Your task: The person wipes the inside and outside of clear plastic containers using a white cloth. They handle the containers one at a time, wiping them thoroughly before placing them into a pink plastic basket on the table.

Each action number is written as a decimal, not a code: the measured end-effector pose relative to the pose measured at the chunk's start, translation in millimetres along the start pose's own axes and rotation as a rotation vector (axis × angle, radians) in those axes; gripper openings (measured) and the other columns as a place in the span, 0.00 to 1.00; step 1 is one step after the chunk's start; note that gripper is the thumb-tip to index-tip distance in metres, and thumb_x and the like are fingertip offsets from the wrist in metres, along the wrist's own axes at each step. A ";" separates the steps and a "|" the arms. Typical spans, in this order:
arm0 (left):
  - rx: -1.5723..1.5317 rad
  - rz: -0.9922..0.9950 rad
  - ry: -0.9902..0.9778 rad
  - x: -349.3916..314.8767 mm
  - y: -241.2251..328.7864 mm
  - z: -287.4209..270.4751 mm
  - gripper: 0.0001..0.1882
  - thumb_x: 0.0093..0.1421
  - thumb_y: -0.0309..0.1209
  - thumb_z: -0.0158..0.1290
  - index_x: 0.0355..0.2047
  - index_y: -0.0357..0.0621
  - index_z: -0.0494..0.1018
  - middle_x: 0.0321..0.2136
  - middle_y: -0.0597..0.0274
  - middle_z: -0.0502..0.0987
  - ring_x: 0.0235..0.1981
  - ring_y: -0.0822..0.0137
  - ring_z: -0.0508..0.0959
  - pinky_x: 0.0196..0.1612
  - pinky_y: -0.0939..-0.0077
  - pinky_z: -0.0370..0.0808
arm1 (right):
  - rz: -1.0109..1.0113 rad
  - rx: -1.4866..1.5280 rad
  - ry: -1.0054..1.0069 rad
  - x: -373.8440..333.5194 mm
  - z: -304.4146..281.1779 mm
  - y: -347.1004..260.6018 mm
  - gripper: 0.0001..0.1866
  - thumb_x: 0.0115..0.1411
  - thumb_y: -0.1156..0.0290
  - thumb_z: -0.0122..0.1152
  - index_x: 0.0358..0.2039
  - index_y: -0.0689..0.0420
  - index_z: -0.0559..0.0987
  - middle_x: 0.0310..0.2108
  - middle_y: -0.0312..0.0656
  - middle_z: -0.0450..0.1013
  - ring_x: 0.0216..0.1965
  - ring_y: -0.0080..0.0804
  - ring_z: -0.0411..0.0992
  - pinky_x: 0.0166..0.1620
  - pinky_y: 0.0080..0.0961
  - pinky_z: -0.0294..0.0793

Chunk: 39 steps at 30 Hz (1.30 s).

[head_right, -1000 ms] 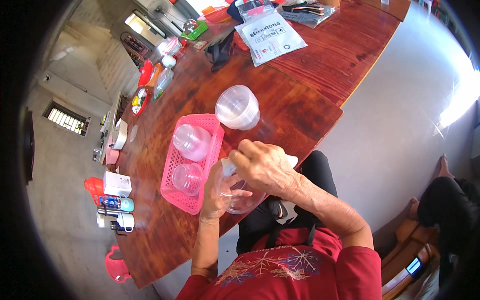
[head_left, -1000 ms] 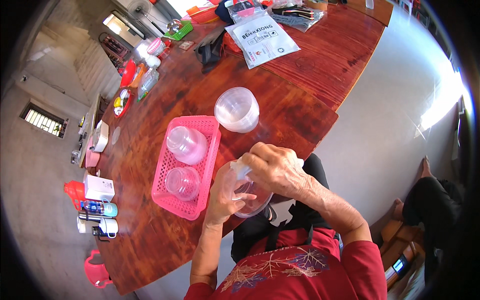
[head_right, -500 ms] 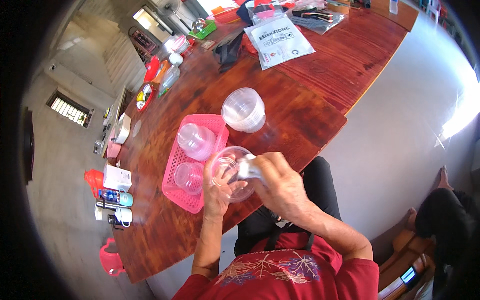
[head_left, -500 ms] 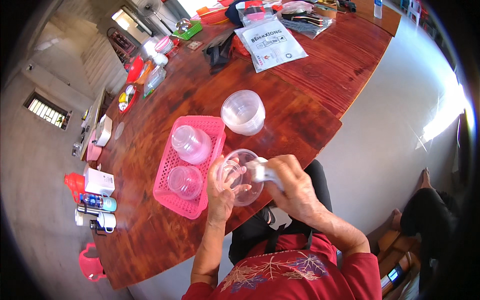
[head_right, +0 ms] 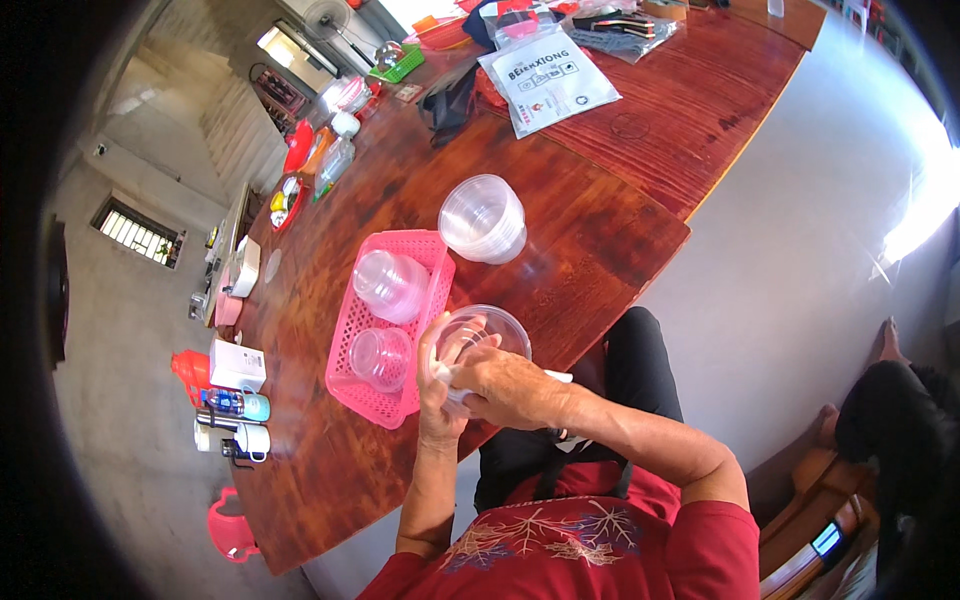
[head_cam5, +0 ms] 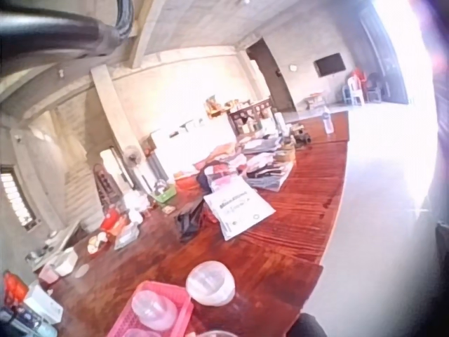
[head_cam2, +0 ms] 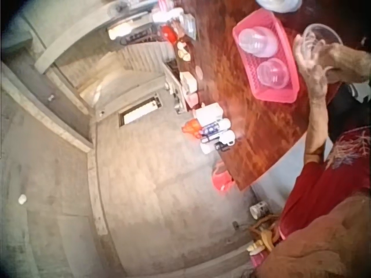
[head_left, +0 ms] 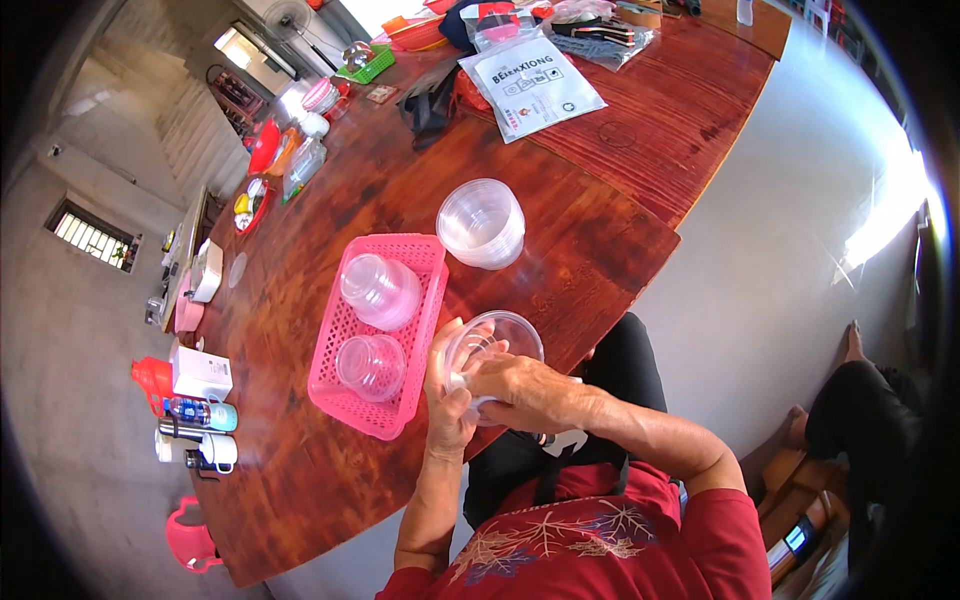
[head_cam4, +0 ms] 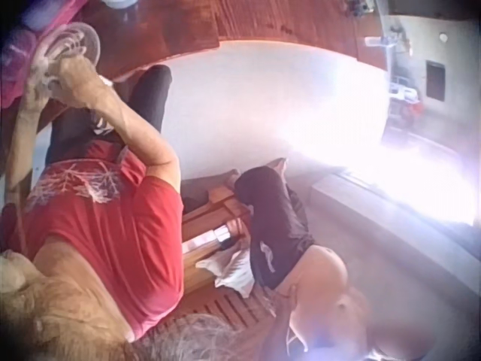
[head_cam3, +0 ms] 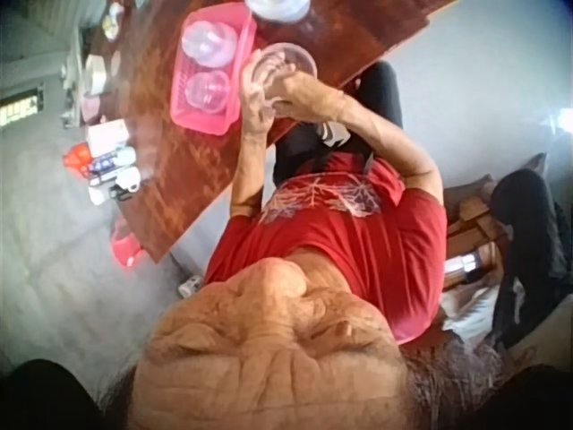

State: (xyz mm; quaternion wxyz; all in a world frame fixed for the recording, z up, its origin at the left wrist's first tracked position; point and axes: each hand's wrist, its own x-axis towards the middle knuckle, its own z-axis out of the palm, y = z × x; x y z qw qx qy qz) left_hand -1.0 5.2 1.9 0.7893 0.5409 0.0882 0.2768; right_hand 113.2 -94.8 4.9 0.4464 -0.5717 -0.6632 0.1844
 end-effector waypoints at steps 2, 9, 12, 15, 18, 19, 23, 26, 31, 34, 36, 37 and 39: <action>-0.004 0.023 0.005 1.8 -4.0 0.8 0.49 0.48 0.45 0.62 0.64 0.41 0.50 0.56 0.43 0.62 0.58 0.51 0.65 0.61 0.54 0.64 | -0.012 0.096 0.214 3.9 11.3 -2.2 0.15 0.47 0.73 0.63 0.36 0.61 0.75 0.36 0.47 0.71 0.44 0.51 0.69 0.44 0.42 0.72; -0.096 -0.069 0.082 -7.7 -4.4 5.2 0.50 0.45 0.36 0.63 0.64 0.43 0.48 0.57 0.56 0.61 0.60 0.60 0.63 0.62 0.63 0.63 | -0.075 -0.495 0.408 15.6 3.3 -3.8 0.20 0.42 0.70 0.61 0.38 0.62 0.74 0.37 0.46 0.66 0.40 0.45 0.68 0.44 0.37 0.72; -0.112 -0.070 0.064 -6.5 -3.8 6.1 0.49 0.44 0.34 0.64 0.64 0.42 0.50 0.56 0.54 0.62 0.60 0.60 0.63 0.62 0.64 0.63 | -0.037 -0.606 0.330 9.2 1.6 -2.9 0.18 0.41 0.67 0.61 0.34 0.62 0.77 0.35 0.44 0.68 0.39 0.40 0.68 0.40 0.34 0.74; -0.018 -0.057 0.038 -4.3 -8.8 5.8 0.48 0.45 0.35 0.64 0.63 0.42 0.51 0.55 0.52 0.64 0.59 0.59 0.64 0.61 0.64 0.63 | 0.045 -0.690 0.228 -0.7 4.9 2.0 0.13 0.43 0.69 0.60 0.30 0.62 0.78 0.32 0.44 0.70 0.36 0.38 0.69 0.36 0.31 0.76; 0.089 -0.045 0.005 -3.6 -12.3 2.3 0.47 0.46 0.38 0.64 0.63 0.41 0.52 0.54 0.49 0.64 0.59 0.57 0.64 0.60 0.63 0.64 | 0.060 -0.535 0.092 -12.1 -1.1 4.6 0.10 0.47 0.72 0.60 0.31 0.62 0.79 0.33 0.49 0.72 0.35 0.43 0.72 0.35 0.37 0.77; 0.120 -0.043 -0.010 -3.5 -12.5 1.7 0.46 0.47 0.40 0.64 0.62 0.41 0.53 0.54 0.47 0.64 0.58 0.57 0.65 0.60 0.63 0.64 | 0.045 -0.428 0.020 -15.5 -3.8 6.5 0.10 0.48 0.73 0.59 0.32 0.61 0.79 0.34 0.50 0.73 0.36 0.45 0.72 0.36 0.38 0.77; -0.020 -0.096 -0.011 -2.0 -11.0 0.7 0.47 0.48 0.45 0.64 0.63 0.43 0.52 0.55 0.43 0.63 0.59 0.54 0.64 0.59 0.58 0.65 | 0.046 0.097 -0.155 -15.3 -30.5 0.8 0.10 0.51 0.77 0.55 0.36 0.61 0.77 0.37 0.53 0.74 0.40 0.51 0.73 0.41 0.44 0.75; -0.144 -0.097 0.031 -1.0 -14.7 -8.4 0.50 0.47 0.47 0.65 0.63 0.45 0.51 0.56 0.45 0.61 0.59 0.54 0.64 0.59 0.53 0.66 | -0.020 0.087 0.239 -15.1 -26.2 -1.9 0.13 0.50 0.77 0.57 0.39 0.61 0.75 0.37 0.50 0.72 0.39 0.48 0.72 0.38 0.39 0.76; -0.049 -0.068 0.092 -5.4 -10.2 7.1 0.52 0.44 0.44 0.68 0.64 0.44 0.50 0.58 0.51 0.61 0.60 0.55 0.63 0.57 0.60 0.69 | 0.136 -0.455 0.287 -0.3 -7.7 -9.1 0.23 0.46 0.71 0.63 0.45 0.58 0.73 0.42 0.47 0.70 0.43 0.46 0.72 0.36 0.33 0.79; 0.030 -0.039 0.060 -4.2 -8.4 6.3 0.52 0.43 0.44 0.68 0.64 0.45 0.50 0.56 0.49 0.62 0.59 0.54 0.65 0.57 0.58 0.68 | 0.056 -0.208 0.220 -0.7 0.8 2.1 0.19 0.51 0.74 0.59 0.45 0.57 0.74 0.41 0.48 0.72 0.42 0.48 0.72 0.37 0.36 0.78; 0.052 -0.051 0.008 -0.2 -5.5 3.5 0.53 0.43 0.45 0.68 0.63 0.45 0.51 0.55 0.47 0.63 0.57 0.53 0.67 0.58 0.57 0.67 | -0.028 0.001 -0.047 -6.1 -5.8 10.5 0.17 0.52 0.76 0.57 0.45 0.57 0.74 0.41 0.49 0.73 0.42 0.49 0.72 0.40 0.39 0.77; 0.061 -0.057 -0.019 0.6 -5.0 2.5 0.53 0.42 0.45 0.68 0.63 0.45 0.51 0.54 0.46 0.64 0.56 0.53 0.68 0.58 0.56 0.67 | -0.030 0.046 -0.093 -7.8 -11.1 11.3 0.17 0.52 0.77 0.56 0.45 0.58 0.74 0.40 0.49 0.73 0.42 0.50 0.72 0.41 0.40 0.76; 0.083 -0.061 0.005 -0.8 -4.9 3.1 0.52 0.42 0.45 0.68 0.63 0.45 0.52 0.55 0.46 0.63 0.54 0.52 0.69 0.52 0.59 0.73 | -0.033 0.137 -0.185 -13.4 -22.5 10.8 0.18 0.52 0.78 0.54 0.45 0.58 0.74 0.40 0.49 0.73 0.43 0.50 0.72 0.44 0.43 0.74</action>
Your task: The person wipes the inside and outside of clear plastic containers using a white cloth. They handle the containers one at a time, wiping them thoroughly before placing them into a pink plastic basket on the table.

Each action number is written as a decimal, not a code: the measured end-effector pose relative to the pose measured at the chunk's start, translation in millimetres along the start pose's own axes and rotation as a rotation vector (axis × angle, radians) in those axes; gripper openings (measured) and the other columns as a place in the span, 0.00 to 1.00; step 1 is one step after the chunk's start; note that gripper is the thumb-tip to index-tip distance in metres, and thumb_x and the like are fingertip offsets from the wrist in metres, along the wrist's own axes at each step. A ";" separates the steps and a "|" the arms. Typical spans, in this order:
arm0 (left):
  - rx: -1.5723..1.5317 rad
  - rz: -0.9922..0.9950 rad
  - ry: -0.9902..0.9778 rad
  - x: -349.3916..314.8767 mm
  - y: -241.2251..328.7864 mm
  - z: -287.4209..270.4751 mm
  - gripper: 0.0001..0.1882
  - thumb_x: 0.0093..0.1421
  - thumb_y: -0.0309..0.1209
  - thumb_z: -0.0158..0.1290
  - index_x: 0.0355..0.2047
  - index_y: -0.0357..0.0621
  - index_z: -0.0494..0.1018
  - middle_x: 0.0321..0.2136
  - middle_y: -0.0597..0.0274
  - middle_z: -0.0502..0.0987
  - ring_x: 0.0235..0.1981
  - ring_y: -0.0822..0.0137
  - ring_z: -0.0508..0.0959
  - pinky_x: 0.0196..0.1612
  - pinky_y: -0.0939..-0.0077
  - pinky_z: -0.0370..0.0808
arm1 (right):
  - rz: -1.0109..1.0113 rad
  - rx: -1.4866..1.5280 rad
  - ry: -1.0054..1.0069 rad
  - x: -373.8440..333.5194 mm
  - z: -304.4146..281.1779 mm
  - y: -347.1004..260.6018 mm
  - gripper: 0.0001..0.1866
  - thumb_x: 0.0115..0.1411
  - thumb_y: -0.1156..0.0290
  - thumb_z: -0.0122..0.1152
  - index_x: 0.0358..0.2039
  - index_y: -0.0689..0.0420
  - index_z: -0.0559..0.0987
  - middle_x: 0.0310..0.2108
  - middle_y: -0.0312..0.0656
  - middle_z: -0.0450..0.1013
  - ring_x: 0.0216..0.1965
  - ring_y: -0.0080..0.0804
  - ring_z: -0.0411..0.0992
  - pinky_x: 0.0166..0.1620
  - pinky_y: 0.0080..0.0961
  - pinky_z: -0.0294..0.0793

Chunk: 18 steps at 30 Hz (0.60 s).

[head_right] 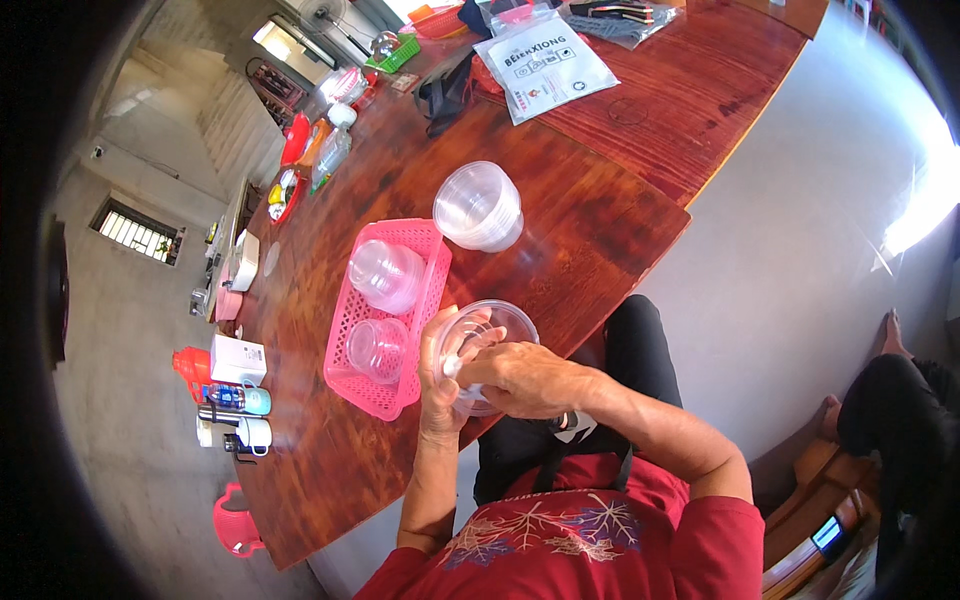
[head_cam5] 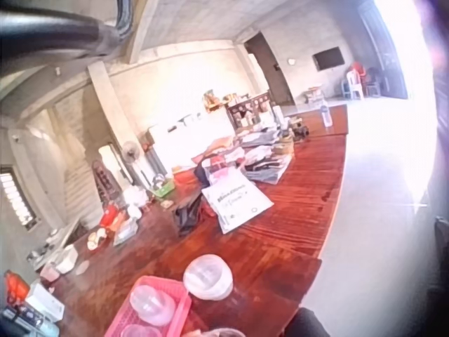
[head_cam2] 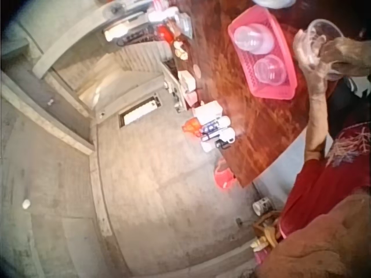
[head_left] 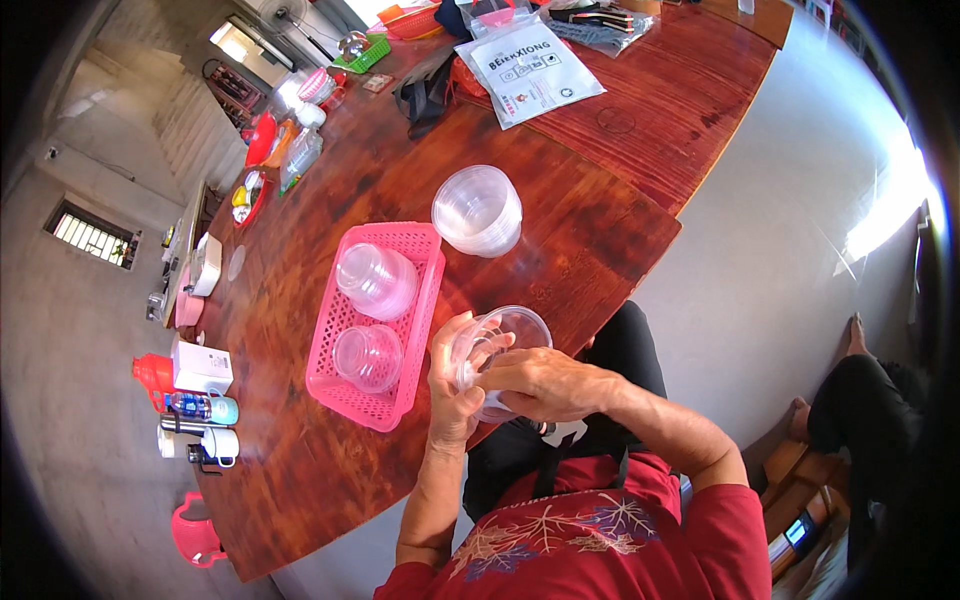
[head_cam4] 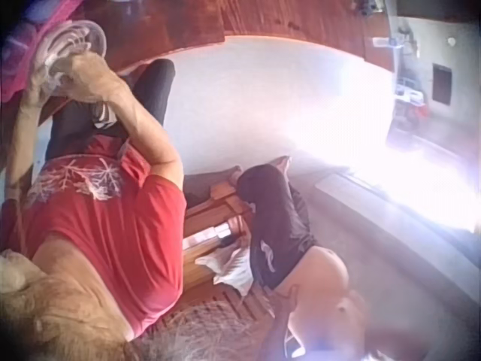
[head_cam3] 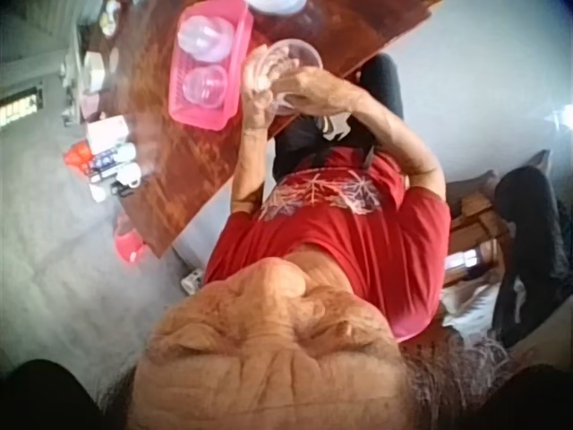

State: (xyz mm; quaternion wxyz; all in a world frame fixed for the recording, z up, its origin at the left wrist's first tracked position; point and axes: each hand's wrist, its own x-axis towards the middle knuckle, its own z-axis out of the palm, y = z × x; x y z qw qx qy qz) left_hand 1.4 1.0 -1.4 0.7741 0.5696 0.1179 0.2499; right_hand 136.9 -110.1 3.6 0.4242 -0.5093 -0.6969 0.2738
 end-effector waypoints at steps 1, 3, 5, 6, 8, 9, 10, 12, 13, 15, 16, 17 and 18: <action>0.017 -0.011 0.025 -0.2 3.1 1.8 0.52 0.42 0.45 0.68 0.63 0.46 0.52 0.55 0.46 0.63 0.54 0.52 0.69 0.49 0.59 0.74 | -0.074 0.039 0.017 -7.6 -1.0 4.0 0.19 0.52 0.78 0.54 0.47 0.58 0.73 0.41 0.49 0.73 0.43 0.52 0.72 0.47 0.43 0.72; -0.014 0.006 0.106 0.1 3.1 -4.9 0.50 0.44 0.43 0.68 0.63 0.47 0.53 0.56 0.47 0.63 0.54 0.52 0.69 0.40 0.61 0.79 | -0.052 0.100 -0.106 -19.4 -25.5 -12.3 0.16 0.52 0.78 0.54 0.43 0.57 0.75 0.40 0.47 0.74 0.42 0.48 0.73 0.44 0.41 0.73; -0.051 0.051 0.082 3.3 10.0 -13.8 0.48 0.45 0.38 0.67 0.62 0.47 0.53 0.56 0.48 0.62 0.54 0.52 0.69 0.40 0.60 0.80 | -0.035 0.087 -0.011 -32.8 -36.0 -20.8 0.14 0.51 0.78 0.55 0.41 0.56 0.76 0.39 0.46 0.74 0.41 0.46 0.74 0.42 0.41 0.75; -0.031 0.071 0.075 3.8 11.0 -14.8 0.47 0.45 0.36 0.67 0.62 0.47 0.53 0.57 0.48 0.62 0.54 0.52 0.69 0.40 0.61 0.81 | 0.023 -0.058 0.192 -36.0 -32.0 -21.2 0.15 0.50 0.80 0.56 0.41 0.56 0.76 0.34 0.45 0.72 0.37 0.45 0.74 0.38 0.38 0.76; 0.080 0.081 0.085 2.0 11.9 -9.7 0.48 0.45 0.38 0.66 0.63 0.48 0.51 0.57 0.47 0.61 0.55 0.52 0.68 0.42 0.60 0.81 | 0.066 -0.306 0.548 -28.6 -30.7 -27.6 0.17 0.48 0.81 0.57 0.41 0.56 0.76 0.30 0.43 0.69 0.33 0.42 0.72 0.34 0.35 0.77; 0.135 0.085 0.089 1.0 11.7 -6.1 0.48 0.45 0.39 0.65 0.63 0.48 0.51 0.57 0.46 0.61 0.55 0.51 0.68 0.42 0.60 0.81 | 0.044 -0.424 0.660 -22.3 -26.6 -26.9 0.19 0.47 0.81 0.58 0.42 0.56 0.76 0.29 0.41 0.68 0.32 0.39 0.72 0.31 0.33 0.76; 0.093 0.099 0.096 0.0 10.5 -2.7 0.49 0.44 0.37 0.67 0.63 0.47 0.51 0.57 0.48 0.61 0.56 0.52 0.68 0.43 0.62 0.80 | 0.032 -0.583 0.666 -17.6 -21.0 -22.6 0.17 0.48 0.76 0.59 0.42 0.56 0.75 0.32 0.39 0.67 0.33 0.36 0.70 0.29 0.29 0.75; 0.009 0.126 0.110 -3.1 7.0 4.3 0.50 0.42 0.33 0.69 0.62 0.45 0.52 0.57 0.52 0.61 0.56 0.52 0.67 0.43 0.66 0.80 | -0.003 -0.787 0.564 -11.1 -12.3 -19.1 0.17 0.50 0.69 0.59 0.42 0.58 0.75 0.33 0.39 0.65 0.33 0.32 0.68 0.27 0.25 0.72; 0.104 0.145 0.098 -3.4 6.2 6.0 0.51 0.41 0.33 0.69 0.63 0.44 0.51 0.58 0.51 0.61 0.57 0.53 0.66 0.46 0.66 0.78 | 0.050 -0.873 0.527 -7.4 -4.3 -16.0 0.20 0.49 0.63 0.59 0.41 0.60 0.75 0.33 0.39 0.64 0.32 0.31 0.66 0.26 0.22 0.71; 0.153 0.193 0.045 -1.4 5.1 8.1 0.51 0.42 0.33 0.68 0.63 0.44 0.51 0.58 0.50 0.60 0.57 0.54 0.66 0.47 0.66 0.77 | 0.186 -0.796 0.408 -7.4 10.3 -15.6 0.21 0.45 0.71 0.59 0.43 0.59 0.75 0.36 0.40 0.65 0.34 0.34 0.66 0.29 0.28 0.75; 0.178 0.215 0.016 -0.9 4.9 8.3 0.51 0.42 0.33 0.68 0.63 0.44 0.50 0.59 0.49 0.60 0.57 0.54 0.66 0.48 0.66 0.76 | 0.222 -0.766 0.355 -8.9 17.0 -15.6 0.20 0.45 0.71 0.59 0.42 0.60 0.75 0.36 0.40 0.65 0.34 0.35 0.67 0.29 0.28 0.75; 0.179 0.202 0.012 -1.9 1.5 2.9 0.51 0.43 0.34 0.68 0.63 0.44 0.50 0.59 0.47 0.60 0.57 0.54 0.65 0.49 0.65 0.74 | 0.169 -0.672 0.372 -11.5 24.8 -11.4 0.17 0.46 0.73 0.58 0.40 0.58 0.75 0.36 0.41 0.66 0.34 0.36 0.68 0.28 0.30 0.76; 0.201 0.174 0.023 -4.1 1.4 1.5 0.51 0.43 0.35 0.68 0.63 0.44 0.50 0.59 0.47 0.60 0.57 0.53 0.65 0.49 0.64 0.74 | 0.144 -0.546 0.343 -13.9 29.1 -12.6 0.14 0.48 0.75 0.57 0.37 0.61 0.75 0.33 0.44 0.66 0.36 0.39 0.70 0.29 0.31 0.78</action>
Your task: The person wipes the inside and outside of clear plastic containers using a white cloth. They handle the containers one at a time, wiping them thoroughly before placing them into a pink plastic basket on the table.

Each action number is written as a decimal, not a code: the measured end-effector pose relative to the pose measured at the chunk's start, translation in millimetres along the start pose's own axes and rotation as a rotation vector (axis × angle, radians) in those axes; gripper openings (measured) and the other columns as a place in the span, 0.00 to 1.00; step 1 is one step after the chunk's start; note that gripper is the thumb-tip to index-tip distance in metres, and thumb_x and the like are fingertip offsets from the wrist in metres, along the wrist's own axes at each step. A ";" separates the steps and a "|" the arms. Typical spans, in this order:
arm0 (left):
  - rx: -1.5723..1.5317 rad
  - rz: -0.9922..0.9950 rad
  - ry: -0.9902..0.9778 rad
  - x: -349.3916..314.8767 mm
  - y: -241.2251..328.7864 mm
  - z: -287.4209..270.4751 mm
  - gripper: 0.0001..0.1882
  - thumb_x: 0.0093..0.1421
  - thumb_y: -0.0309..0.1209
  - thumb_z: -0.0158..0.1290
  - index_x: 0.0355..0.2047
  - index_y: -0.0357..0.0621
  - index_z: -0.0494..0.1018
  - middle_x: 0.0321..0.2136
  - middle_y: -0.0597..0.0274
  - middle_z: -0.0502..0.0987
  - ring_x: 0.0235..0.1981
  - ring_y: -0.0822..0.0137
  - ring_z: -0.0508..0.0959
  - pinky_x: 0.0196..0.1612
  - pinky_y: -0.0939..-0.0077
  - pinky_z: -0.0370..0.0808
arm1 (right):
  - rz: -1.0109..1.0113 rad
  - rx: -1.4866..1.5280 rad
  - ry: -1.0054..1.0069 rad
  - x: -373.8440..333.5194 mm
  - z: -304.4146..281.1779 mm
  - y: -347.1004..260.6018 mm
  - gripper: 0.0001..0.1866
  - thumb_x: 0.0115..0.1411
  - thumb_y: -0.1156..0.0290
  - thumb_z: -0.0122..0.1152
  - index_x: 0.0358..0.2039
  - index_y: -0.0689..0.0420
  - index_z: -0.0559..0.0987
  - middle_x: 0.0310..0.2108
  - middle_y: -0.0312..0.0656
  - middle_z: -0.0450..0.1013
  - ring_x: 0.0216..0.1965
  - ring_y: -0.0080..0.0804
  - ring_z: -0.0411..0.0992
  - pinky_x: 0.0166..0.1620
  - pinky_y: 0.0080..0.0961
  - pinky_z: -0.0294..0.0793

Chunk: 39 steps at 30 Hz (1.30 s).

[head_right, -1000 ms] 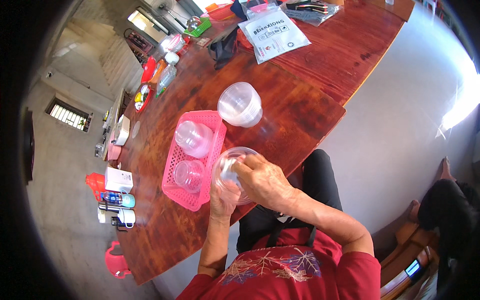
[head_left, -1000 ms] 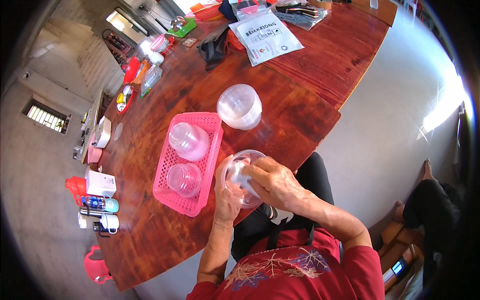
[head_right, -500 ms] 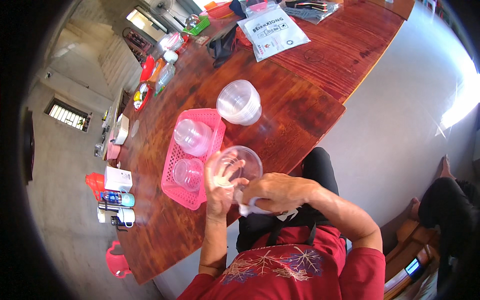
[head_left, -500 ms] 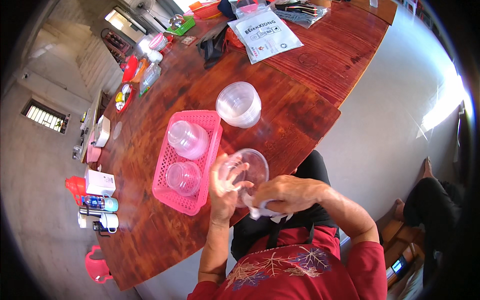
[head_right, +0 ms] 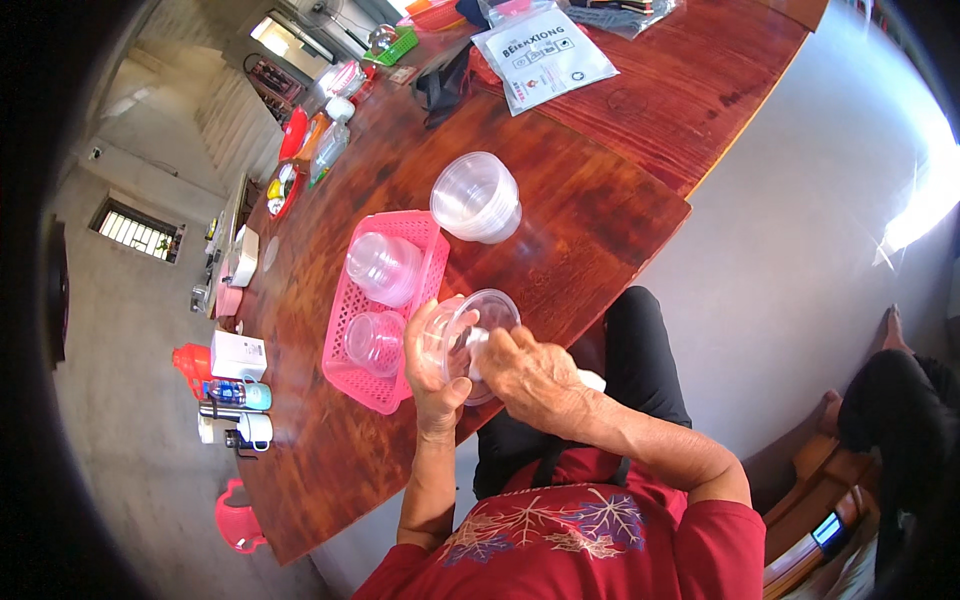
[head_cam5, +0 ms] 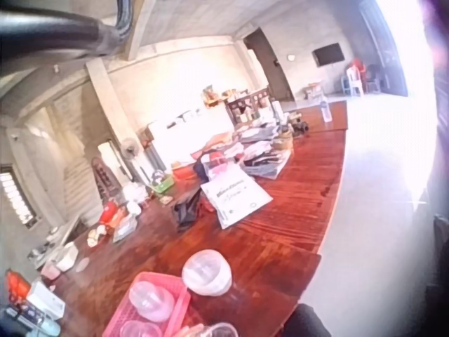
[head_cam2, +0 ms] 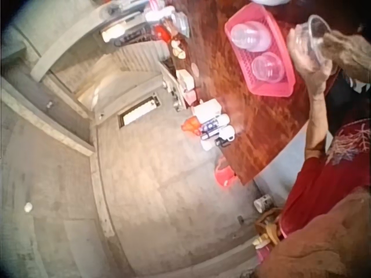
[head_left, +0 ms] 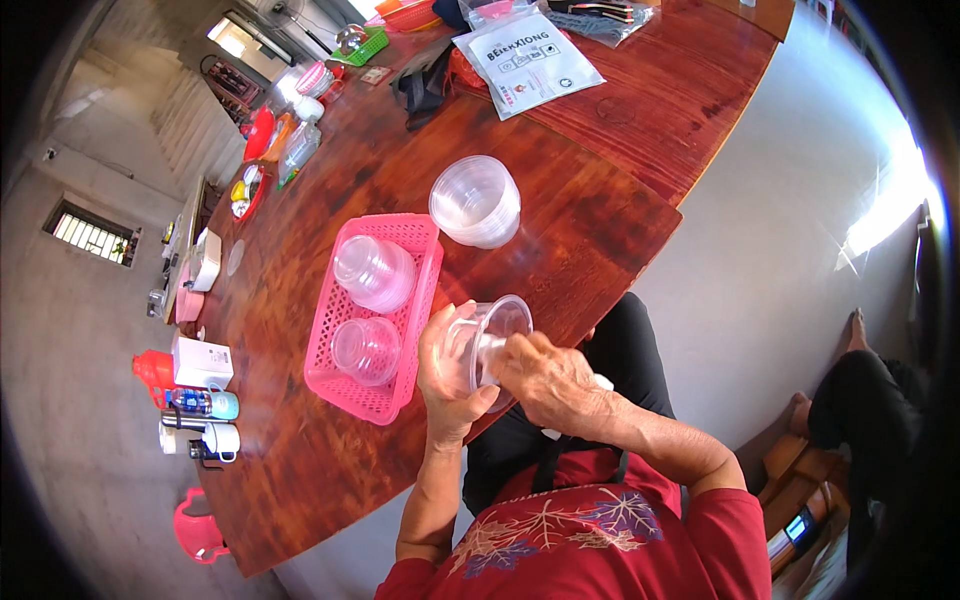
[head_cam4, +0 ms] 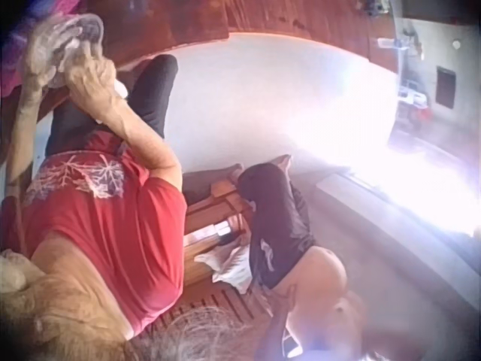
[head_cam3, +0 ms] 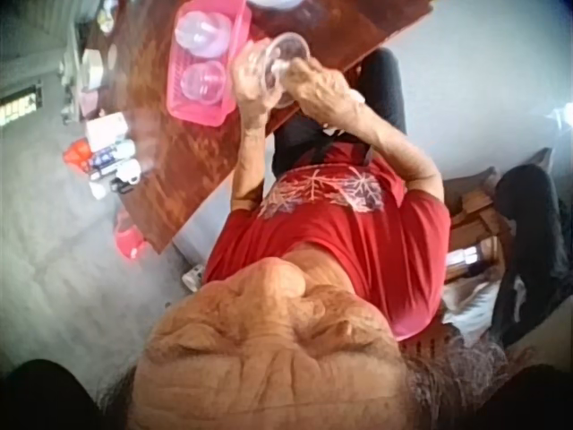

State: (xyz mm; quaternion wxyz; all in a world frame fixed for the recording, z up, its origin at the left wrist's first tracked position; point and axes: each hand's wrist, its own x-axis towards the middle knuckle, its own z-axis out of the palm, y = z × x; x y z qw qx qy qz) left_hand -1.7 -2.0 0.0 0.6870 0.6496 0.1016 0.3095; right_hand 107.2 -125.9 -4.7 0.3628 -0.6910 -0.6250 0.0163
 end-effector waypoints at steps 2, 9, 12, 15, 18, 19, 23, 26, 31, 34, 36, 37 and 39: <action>0.043 -0.052 0.010 -2.0 0.7 -0.2 0.51 0.43 0.36 0.68 0.64 0.44 0.50 0.59 0.48 0.60 0.57 0.52 0.65 0.48 0.64 0.74 | -0.028 0.322 -0.083 -4.6 -0.8 -1.3 0.11 0.51 0.76 0.56 0.37 0.61 0.75 0.37 0.47 0.68 0.39 0.44 0.72 0.34 0.37 0.78; -0.191 -0.061 0.075 -8.3 -1.3 6.0 0.54 0.41 0.41 0.70 0.63 0.44 0.49 0.57 0.51 0.61 0.58 0.53 0.65 0.58 0.59 0.68 | -0.038 0.095 0.226 19.2 -13.3 -5.6 0.14 0.48 0.74 0.60 0.36 0.65 0.75 0.36 0.46 0.67 0.39 0.43 0.71 0.33 0.33 0.78; -0.183 -0.063 0.065 -9.2 1.9 12.3 0.54 0.40 0.37 0.70 0.64 0.43 0.49 0.57 0.52 0.61 0.59 0.57 0.63 0.60 0.60 0.66 | -0.045 -0.152 0.162 22.7 -2.7 -2.1 0.14 0.48 0.71 0.59 0.34 0.67 0.75 0.36 0.47 0.68 0.39 0.41 0.72 0.32 0.32 0.79; -0.114 -0.065 0.051 -9.7 1.0 8.6 0.54 0.41 0.38 0.70 0.64 0.42 0.50 0.57 0.49 0.61 0.58 0.54 0.64 0.59 0.59 0.66 | -0.009 -0.116 0.003 14.7 2.4 -3.9 0.13 0.45 0.73 0.60 0.33 0.65 0.76 0.34 0.44 0.69 0.39 0.40 0.71 0.33 0.29 0.79; -0.152 -0.091 0.008 -12.1 -2.9 5.1 0.54 0.41 0.40 0.70 0.64 0.41 0.50 0.57 0.47 0.62 0.57 0.52 0.66 0.58 0.57 0.66 | -0.028 0.186 -0.089 8.6 8.3 -4.2 0.08 0.49 0.75 0.58 0.31 0.62 0.77 0.34 0.45 0.73 0.38 0.42 0.73 0.34 0.34 0.78; -0.155 -0.067 -0.022 -12.5 -3.1 3.4 0.53 0.43 0.44 0.68 0.64 0.41 0.50 0.57 0.46 0.61 0.57 0.50 0.66 0.59 0.55 0.66 | -0.049 0.357 -0.097 11.9 4.5 -6.4 0.08 0.50 0.76 0.57 0.32 0.62 0.76 0.35 0.45 0.74 0.38 0.43 0.74 0.35 0.35 0.77; -0.274 -0.052 0.053 -11.7 -3.7 5.7 0.55 0.45 0.54 0.65 0.64 0.43 0.48 0.58 0.45 0.60 0.58 0.49 0.65 0.59 0.53 0.66 | 0.064 0.864 0.067 12.5 -8.6 -8.8 0.11 0.53 0.79 0.54 0.38 0.62 0.76 0.35 0.52 0.74 0.39 0.52 0.73 0.40 0.40 0.73; -0.409 -0.097 0.128 -19.3 -5.0 6.2 0.56 0.44 0.54 0.67 0.65 0.44 0.47 0.59 0.47 0.58 0.59 0.51 0.64 0.60 0.56 0.66 | 0.025 0.424 0.430 18.2 0.6 -6.3 0.17 0.50 0.77 0.59 0.43 0.61 0.74 0.43 0.50 0.71 0.40 0.51 0.73 0.39 0.38 0.77; -0.269 -0.102 0.085 -18.4 -0.3 8.8 0.55 0.43 0.48 0.69 0.64 0.43 0.49 0.57 0.52 0.62 0.58 0.56 0.65 0.55 0.63 0.70 | 0.041 0.111 0.168 19.2 3.6 -16.9 0.19 0.47 0.74 0.62 0.42 0.60 0.74 0.44 0.47 0.70 0.42 0.49 0.73 0.38 0.38 0.77; -0.284 -0.077 0.028 -13.2 0.8 2.4 0.53 0.43 0.47 0.68 0.63 0.42 0.51 0.55 0.51 0.63 0.57 0.55 0.67 0.55 0.62 0.70 | -0.123 0.441 -0.159 15.0 -7.1 -7.7 0.17 0.49 0.76 0.60 0.42 0.59 0.74 0.43 0.48 0.71 0.44 0.49 0.72 0.40 0.41 0.76; -0.250 -0.028 0.035 -12.5 -3.3 -2.0 0.49 0.47 0.44 0.67 0.63 0.43 0.51 0.55 0.50 0.63 0.55 0.54 0.69 0.49 0.62 0.75 | -0.141 0.492 -0.188 12.0 -20.6 -9.4 0.15 0.51 0.77 0.58 0.41 0.59 0.74 0.42 0.49 0.72 0.44 0.50 0.72 0.41 0.42 0.75; -0.258 -0.049 0.084 -13.7 -2.3 -2.5 0.48 0.47 0.43 0.66 0.63 0.44 0.52 0.55 0.50 0.63 0.55 0.54 0.69 0.47 0.62 0.77 | -0.159 0.550 -0.218 9.0 -30.5 -5.8 0.15 0.51 0.77 0.58 0.41 0.60 0.74 0.42 0.49 0.72 0.43 0.50 0.73 0.41 0.41 0.75; -0.188 -0.081 0.186 -13.1 7.4 -2.1 0.47 0.51 0.51 0.61 0.63 0.47 0.50 0.55 0.48 0.63 0.54 0.51 0.68 0.41 0.59 0.80 | -0.221 0.705 -0.372 3.2 -51.6 5.7 0.13 0.52 0.80 0.56 0.40 0.60 0.75 0.39 0.48 0.74 0.41 0.50 0.73 0.42 0.39 0.74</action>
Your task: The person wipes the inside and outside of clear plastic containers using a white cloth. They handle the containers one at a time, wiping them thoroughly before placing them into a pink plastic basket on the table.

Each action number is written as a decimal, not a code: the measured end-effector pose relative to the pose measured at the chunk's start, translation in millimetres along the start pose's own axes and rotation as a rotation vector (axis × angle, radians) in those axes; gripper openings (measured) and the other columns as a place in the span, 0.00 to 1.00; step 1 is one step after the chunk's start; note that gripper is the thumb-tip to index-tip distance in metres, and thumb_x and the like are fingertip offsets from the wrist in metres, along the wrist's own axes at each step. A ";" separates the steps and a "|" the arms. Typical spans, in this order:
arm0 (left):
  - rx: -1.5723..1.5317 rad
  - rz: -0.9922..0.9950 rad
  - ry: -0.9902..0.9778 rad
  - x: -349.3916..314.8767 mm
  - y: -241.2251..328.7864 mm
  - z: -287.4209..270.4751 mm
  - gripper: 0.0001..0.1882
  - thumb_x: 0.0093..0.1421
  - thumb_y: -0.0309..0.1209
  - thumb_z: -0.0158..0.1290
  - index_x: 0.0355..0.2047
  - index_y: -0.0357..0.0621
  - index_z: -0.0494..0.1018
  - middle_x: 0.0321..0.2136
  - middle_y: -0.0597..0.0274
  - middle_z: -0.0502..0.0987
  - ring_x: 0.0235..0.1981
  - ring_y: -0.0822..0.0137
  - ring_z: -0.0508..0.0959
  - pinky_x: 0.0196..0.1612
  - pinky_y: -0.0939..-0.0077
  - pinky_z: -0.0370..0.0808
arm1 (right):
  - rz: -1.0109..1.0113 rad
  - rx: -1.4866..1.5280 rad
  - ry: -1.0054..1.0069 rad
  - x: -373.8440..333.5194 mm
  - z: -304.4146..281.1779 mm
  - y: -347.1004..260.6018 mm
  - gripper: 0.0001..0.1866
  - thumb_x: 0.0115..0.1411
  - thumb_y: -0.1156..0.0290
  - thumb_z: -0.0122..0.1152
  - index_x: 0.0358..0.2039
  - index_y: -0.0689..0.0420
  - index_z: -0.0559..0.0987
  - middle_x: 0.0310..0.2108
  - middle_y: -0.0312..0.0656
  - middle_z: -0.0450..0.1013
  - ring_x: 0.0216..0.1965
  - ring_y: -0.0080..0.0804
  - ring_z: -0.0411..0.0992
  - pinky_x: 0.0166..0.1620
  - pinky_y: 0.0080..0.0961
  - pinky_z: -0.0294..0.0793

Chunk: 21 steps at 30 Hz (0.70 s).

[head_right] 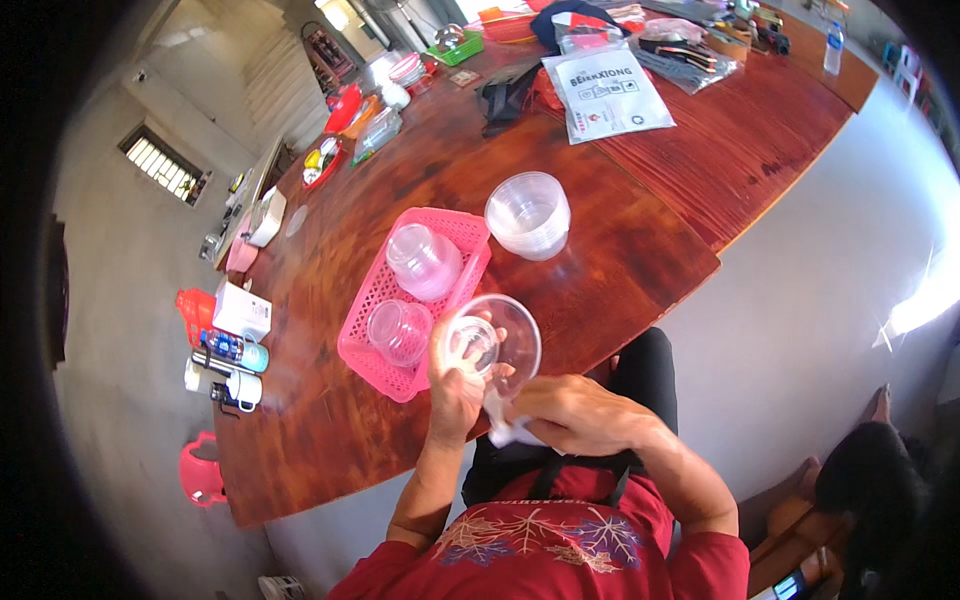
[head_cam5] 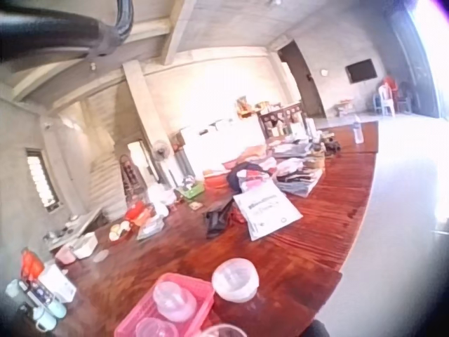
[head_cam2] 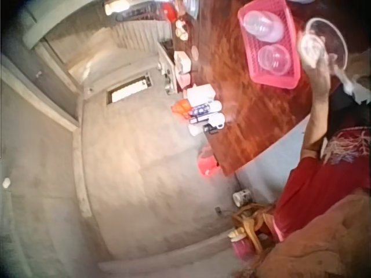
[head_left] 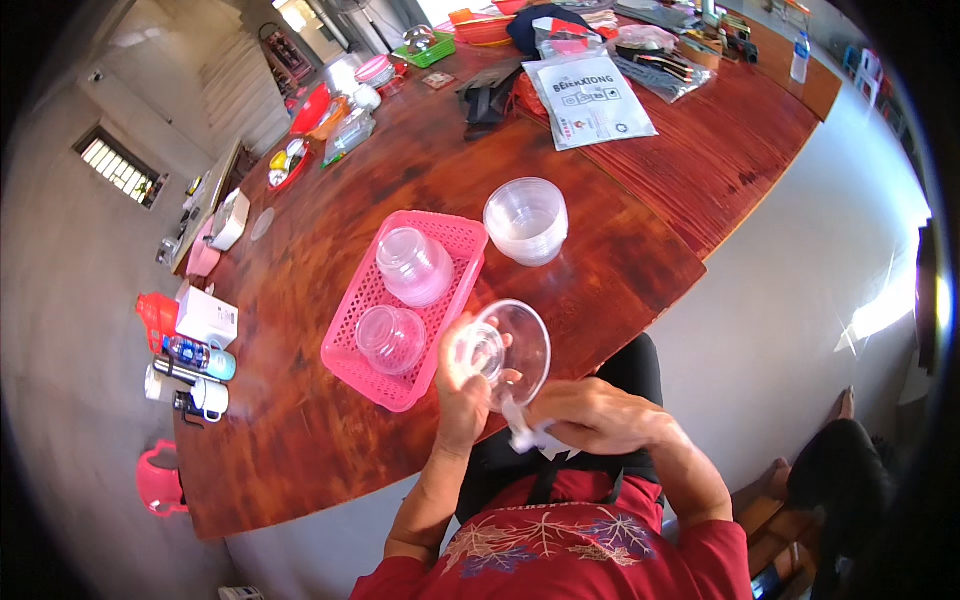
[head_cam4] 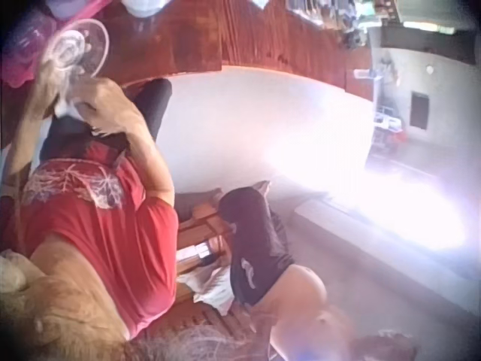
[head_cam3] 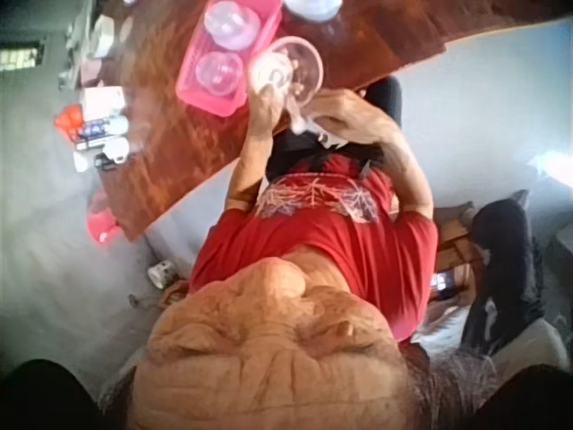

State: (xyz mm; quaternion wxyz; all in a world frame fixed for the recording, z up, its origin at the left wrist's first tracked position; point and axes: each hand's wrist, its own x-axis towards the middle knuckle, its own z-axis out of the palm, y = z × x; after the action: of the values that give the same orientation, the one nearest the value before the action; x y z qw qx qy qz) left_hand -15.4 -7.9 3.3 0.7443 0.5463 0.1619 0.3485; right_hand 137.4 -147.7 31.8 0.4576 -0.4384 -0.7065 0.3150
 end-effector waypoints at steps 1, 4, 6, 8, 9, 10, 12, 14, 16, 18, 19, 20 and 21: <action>-0.061 0.004 -0.013 1.6 2.1 -8.4 0.45 0.53 0.48 0.61 0.63 0.48 0.49 0.57 0.48 0.62 0.55 0.51 0.68 0.41 0.59 0.81 | -0.003 0.078 0.007 -8.7 -2.8 -5.0 0.14 0.50 0.83 0.55 0.39 0.61 0.76 0.37 0.47 0.75 0.39 0.48 0.73 0.42 0.37 0.74; -0.102 0.032 -0.059 2.0 4.4 -9.9 0.47 0.51 0.48 0.62 0.64 0.48 0.48 0.58 0.46 0.60 0.56 0.51 0.68 0.43 0.57 0.81 | 0.062 -0.119 0.484 -15.6 -8.9 -4.0 0.16 0.51 0.85 0.53 0.41 0.61 0.76 0.35 0.45 0.74 0.37 0.40 0.75 0.41 0.33 0.74; -0.121 0.033 -0.102 -0.5 1.7 -2.4 0.49 0.51 0.47 0.63 0.65 0.48 0.47 0.58 0.45 0.60 0.57 0.51 0.67 0.44 0.56 0.81 | 0.425 0.151 0.705 -4.5 -10.6 -5.8 0.13 0.57 0.82 0.51 0.44 0.61 0.75 0.34 0.43 0.73 0.37 0.30 0.73 0.40 0.29 0.74; -0.136 0.038 -0.127 -1.4 -6.4 3.1 0.50 0.50 0.47 0.64 0.65 0.48 0.46 0.59 0.44 0.59 0.57 0.51 0.67 0.45 0.56 0.80 | 0.473 0.293 0.828 5.5 -2.0 13.7 0.13 0.60 0.79 0.52 0.46 0.62 0.73 0.35 0.41 0.73 0.37 0.26 0.73 0.42 0.25 0.73; -0.145 0.041 -0.148 -0.7 -10.6 6.3 0.51 0.49 0.47 0.64 0.65 0.48 0.46 0.59 0.43 0.59 0.58 0.51 0.66 0.45 0.55 0.80 | 0.379 0.119 0.810 2.8 4.9 37.2 0.14 0.60 0.76 0.53 0.47 0.61 0.73 0.35 0.41 0.74 0.37 0.26 0.72 0.42 0.25 0.72; -0.125 0.038 -0.141 -0.7 -11.3 6.0 0.52 0.48 0.48 0.65 0.65 0.49 0.46 0.61 0.43 0.56 0.59 0.48 0.64 0.46 0.51 0.79 | 0.404 0.152 0.777 5.2 5.0 32.7 0.14 0.61 0.74 0.53 0.48 0.61 0.73 0.35 0.41 0.74 0.37 0.26 0.72 0.42 0.25 0.72; -0.226 -0.052 -0.107 -3.2 -9.5 10.8 0.55 0.44 0.52 0.66 0.65 0.50 0.46 0.61 0.46 0.56 0.60 0.50 0.63 0.47 0.51 0.78 | 0.423 0.206 0.765 7.0 6.9 32.2 0.15 0.61 0.71 0.53 0.47 0.62 0.73 0.33 0.40 0.74 0.36 0.24 0.72 0.40 0.25 0.73; -0.470 -0.124 -0.123 -5.2 -12.0 7.7 0.50 0.50 0.56 0.60 0.65 0.53 0.46 0.61 0.46 0.55 0.60 0.49 0.62 0.48 0.48 0.77 | 0.440 0.310 0.747 7.1 4.7 33.3 0.14 0.62 0.71 0.53 0.47 0.63 0.74 0.32 0.40 0.74 0.33 0.23 0.72 0.37 0.23 0.73; -0.437 -0.214 -0.072 -4.6 -9.6 9.3 0.46 0.54 0.56 0.56 0.65 0.55 0.46 0.62 0.45 0.54 0.61 0.49 0.62 0.48 0.48 0.77 | 0.456 0.347 0.737 10.0 0.8 32.0 0.14 0.63 0.69 0.53 0.45 0.63 0.74 0.29 0.37 0.74 0.28 0.20 0.71 0.31 0.20 0.72; -0.434 -0.195 -0.117 -5.0 -16.8 4.8 0.39 0.59 0.55 0.51 0.64 0.57 0.47 0.60 0.44 0.57 0.58 0.50 0.66 0.46 0.52 0.79 | 0.482 0.413 0.728 11.5 2.6 31.8 0.15 0.63 0.67 0.56 0.46 0.64 0.75 0.32 0.36 0.74 0.33 0.19 0.70 0.36 0.20 0.72; -0.424 -0.154 -0.095 -5.0 -20.9 4.1 0.38 0.60 0.56 0.50 0.64 0.57 0.48 0.59 0.45 0.59 0.57 0.50 0.67 0.45 0.54 0.79 | 0.492 0.442 0.722 12.1 2.9 30.9 0.16 0.62 0.66 0.57 0.46 0.64 0.75 0.34 0.35 0.75 0.35 0.18 0.70 0.39 0.19 0.71; -0.413 -0.113 -0.072 -4.8 -24.3 4.8 0.38 0.60 0.56 0.49 0.63 0.56 0.48 0.58 0.45 0.61 0.55 0.51 0.69 0.44 0.55 0.80 | 0.497 0.509 0.711 11.8 5.2 28.9 0.16 0.63 0.66 0.57 0.45 0.65 0.75 0.33 0.35 0.74 0.35 0.18 0.70 0.38 0.20 0.71; -0.403 -0.071 -0.049 -4.0 -26.5 6.7 0.38 0.60 0.57 0.48 0.63 0.56 0.48 0.57 0.45 0.63 0.53 0.52 0.70 0.42 0.57 0.80 | 0.456 0.468 0.720 12.5 10.6 31.6 0.16 0.64 0.66 0.55 0.45 0.65 0.74 0.32 0.36 0.74 0.32 0.19 0.70 0.36 0.20 0.72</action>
State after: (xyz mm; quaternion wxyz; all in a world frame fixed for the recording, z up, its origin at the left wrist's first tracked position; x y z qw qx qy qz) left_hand -5.0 -19.6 -19.4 0.8540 0.3886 0.0901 0.3340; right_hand 135.6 -123.6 5.6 0.6787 -0.5484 -0.2994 0.3859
